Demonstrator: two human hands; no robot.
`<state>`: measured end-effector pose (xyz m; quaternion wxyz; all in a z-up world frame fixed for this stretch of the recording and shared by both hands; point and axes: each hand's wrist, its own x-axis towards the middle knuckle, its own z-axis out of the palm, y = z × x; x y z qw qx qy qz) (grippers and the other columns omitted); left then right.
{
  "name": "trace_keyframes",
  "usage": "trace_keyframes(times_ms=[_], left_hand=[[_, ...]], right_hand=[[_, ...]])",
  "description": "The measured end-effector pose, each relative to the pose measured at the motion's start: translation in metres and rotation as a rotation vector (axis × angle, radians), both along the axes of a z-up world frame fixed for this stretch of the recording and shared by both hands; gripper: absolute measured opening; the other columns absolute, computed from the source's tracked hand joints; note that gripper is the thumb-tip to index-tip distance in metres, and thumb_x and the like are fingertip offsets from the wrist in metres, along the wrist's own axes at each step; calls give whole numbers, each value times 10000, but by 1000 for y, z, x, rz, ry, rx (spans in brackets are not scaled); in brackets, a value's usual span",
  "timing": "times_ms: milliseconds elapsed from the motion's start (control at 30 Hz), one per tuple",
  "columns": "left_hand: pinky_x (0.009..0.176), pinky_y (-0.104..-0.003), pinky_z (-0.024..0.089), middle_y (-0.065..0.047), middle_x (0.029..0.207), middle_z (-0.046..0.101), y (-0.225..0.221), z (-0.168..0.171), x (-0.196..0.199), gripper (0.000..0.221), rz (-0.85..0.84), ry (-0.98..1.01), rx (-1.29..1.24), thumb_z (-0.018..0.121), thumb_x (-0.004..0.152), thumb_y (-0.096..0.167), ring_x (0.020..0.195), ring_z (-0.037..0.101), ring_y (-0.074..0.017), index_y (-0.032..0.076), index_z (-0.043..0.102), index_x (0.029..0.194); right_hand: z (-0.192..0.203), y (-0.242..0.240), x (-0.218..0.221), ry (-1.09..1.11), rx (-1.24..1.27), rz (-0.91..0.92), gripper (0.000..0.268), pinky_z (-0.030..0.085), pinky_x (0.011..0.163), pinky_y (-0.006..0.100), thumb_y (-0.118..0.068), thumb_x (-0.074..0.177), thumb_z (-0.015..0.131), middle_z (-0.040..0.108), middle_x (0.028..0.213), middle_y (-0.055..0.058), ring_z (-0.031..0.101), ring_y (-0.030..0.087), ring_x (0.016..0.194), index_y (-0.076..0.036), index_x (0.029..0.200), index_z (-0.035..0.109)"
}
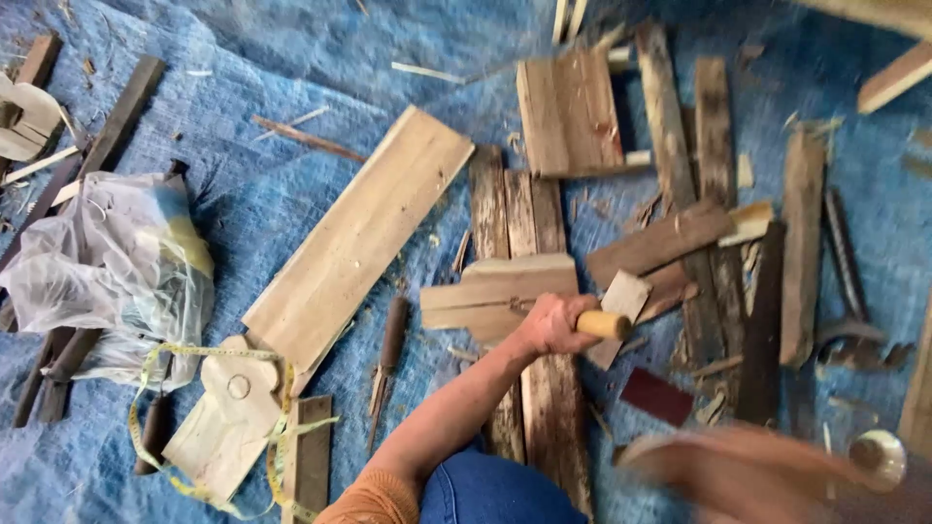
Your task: Carving a wooden instrument part using a chisel and a wooden mallet on a workshop floor.
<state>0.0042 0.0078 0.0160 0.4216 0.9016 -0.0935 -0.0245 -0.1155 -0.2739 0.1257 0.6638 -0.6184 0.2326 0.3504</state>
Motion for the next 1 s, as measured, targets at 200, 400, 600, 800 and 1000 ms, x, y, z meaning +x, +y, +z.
trace_keyframes(times_ms=[200,400,600,800,1000], left_hand=[[566,-443,473,-90,774,692,5,-8,-22,305,-130,-196,-70,732,751,385,628,625,-350,139,634,903],[567,-399,472,-61,695,660,16,50,-18,223,-54,-215,-148,760,732,265,586,615,-315,135,608,830],[599,-341,491,-15,762,703,17,56,-17,189,-44,-252,-187,755,758,237,636,653,-239,147,632,869],[550,-401,478,-52,770,705,10,4,-26,235,-106,-310,-125,722,779,344,604,641,-296,151,652,894],[560,-379,475,3,745,686,14,40,-33,171,-71,-296,-48,722,724,229,650,654,-270,157,609,830]], right_hand=[[54,42,-4,-366,-468,-203,234,498,603,367,-76,942,663,688,650,198,623,316,551,117,821,714],[92,6,30,-537,-360,-344,259,594,681,507,62,969,584,634,873,301,661,411,693,174,1194,521],[35,-4,66,286,825,760,718,415,1173,490,-386,1115,751,527,1543,223,548,308,1419,17,1516,313],[7,55,-16,-407,-822,-132,496,486,855,471,-220,896,699,690,1092,326,643,450,917,137,1236,647],[-122,7,18,-567,-1094,-55,570,517,684,492,-344,1004,782,643,840,312,621,441,682,170,1048,538]])
